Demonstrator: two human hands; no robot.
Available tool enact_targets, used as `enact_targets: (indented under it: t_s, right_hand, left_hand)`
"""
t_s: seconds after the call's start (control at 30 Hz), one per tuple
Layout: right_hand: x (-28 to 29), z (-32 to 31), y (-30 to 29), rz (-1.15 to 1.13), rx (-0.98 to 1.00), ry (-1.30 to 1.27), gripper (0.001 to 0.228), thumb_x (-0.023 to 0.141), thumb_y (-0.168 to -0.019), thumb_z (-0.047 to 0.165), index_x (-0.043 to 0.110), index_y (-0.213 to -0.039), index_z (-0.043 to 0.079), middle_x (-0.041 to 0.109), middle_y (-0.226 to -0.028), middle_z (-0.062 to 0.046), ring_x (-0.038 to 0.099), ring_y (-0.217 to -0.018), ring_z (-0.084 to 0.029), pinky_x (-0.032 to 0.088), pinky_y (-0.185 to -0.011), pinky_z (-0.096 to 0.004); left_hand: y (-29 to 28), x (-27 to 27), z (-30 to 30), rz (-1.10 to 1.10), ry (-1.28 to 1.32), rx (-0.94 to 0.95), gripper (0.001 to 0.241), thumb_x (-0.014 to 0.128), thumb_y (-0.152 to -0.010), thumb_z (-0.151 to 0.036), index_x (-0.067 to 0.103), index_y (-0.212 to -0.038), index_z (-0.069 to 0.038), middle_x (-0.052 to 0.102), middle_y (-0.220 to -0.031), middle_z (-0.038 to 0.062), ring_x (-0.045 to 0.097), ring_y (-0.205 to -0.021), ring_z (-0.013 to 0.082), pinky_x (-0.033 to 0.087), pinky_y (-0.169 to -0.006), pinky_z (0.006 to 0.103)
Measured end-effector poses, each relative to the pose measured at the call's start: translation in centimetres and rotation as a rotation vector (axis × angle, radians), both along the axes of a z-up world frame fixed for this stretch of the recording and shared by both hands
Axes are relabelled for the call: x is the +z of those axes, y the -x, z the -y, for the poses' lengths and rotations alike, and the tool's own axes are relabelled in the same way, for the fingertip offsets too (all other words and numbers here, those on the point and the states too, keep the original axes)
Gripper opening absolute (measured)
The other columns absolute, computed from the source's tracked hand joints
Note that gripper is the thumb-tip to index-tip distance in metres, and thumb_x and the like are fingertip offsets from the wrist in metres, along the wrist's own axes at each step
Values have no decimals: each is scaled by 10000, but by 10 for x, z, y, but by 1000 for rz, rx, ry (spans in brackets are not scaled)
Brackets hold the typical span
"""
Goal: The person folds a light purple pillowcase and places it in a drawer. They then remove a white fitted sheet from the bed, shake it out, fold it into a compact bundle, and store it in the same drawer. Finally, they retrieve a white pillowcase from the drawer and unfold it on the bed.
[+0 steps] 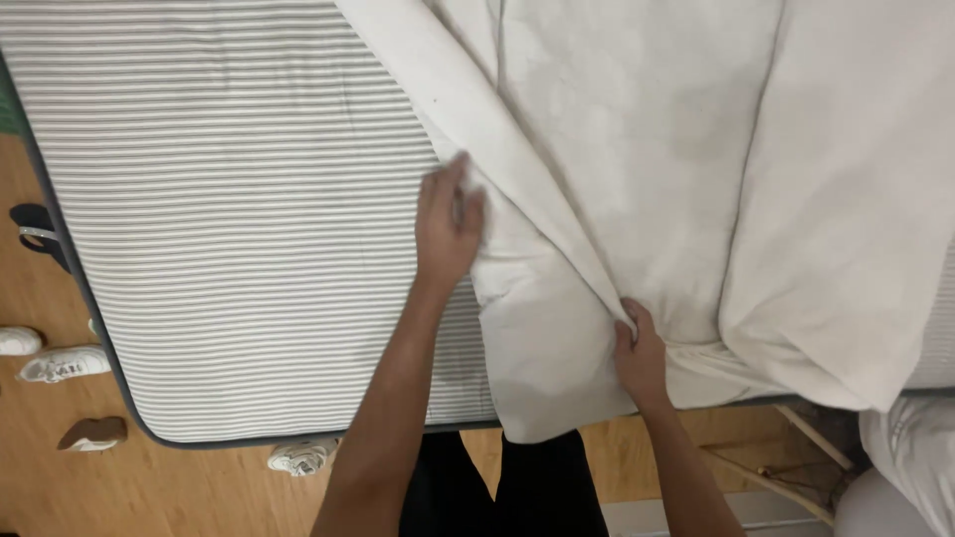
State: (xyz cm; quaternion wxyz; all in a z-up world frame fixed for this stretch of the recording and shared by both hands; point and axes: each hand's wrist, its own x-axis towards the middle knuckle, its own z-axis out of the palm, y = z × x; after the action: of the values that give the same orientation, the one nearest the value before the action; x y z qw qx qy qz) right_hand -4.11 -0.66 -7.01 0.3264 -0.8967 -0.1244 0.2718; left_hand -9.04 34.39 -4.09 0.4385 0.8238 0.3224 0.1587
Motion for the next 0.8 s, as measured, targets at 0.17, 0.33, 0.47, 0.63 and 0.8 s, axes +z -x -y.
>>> enact_targets:
  t_s: [0.17,0.33,0.47,0.63,0.8]
  right_hand:
    - [46,-53,-20,-205,69,389,700,602,-918,155,344,-1568,106,606,-1354,-277,631,-1164,-429,485,-1010,-469]
    - [77,-128,-48,1,318,190,905,718,-816,153,255,-1590,70,413,-1502,-286,429,-1351,-469,372,-1093,-539]
    - [92,-218,-73,115,479,-28,926,788,-794,158,291,-1568,54,330,-1561,-280,338,-1435,-475,324,-1151,-559]
    - [90,-363,-96,315,679,-80,869,846,-782,166,423,-1539,120,304,-1576,-240,306,-1458,-452,284,-1176,-593]
    - [55,-459,-99,460,895,1,713,847,-725,154,616,-1391,265,192,-1575,-208,199,-1471,-455,172,-1101,-763]
  left_hand:
    - [-44,-46,-55,104,44,198,633,664,-1044,-215,385,-1576,-16,520,-1463,231,514,-1346,375,394,-1188,464]
    - [-79,-54,-102,260,136,349,869,730,-1024,-321,198,-1610,39,388,-1566,310,407,-1454,408,337,-1226,485]
    - [-99,-36,-157,253,368,551,1103,773,-898,-422,65,-1615,26,398,-1498,338,456,-1386,425,402,-1152,486]
    - [-112,-75,-250,225,632,704,1155,788,-810,-499,105,-1600,-4,537,-1341,270,605,-1214,373,534,-1025,463]
    - [-120,-131,-327,541,902,653,848,807,-870,-414,361,-1413,61,564,-1185,170,597,-1069,295,533,-922,499]
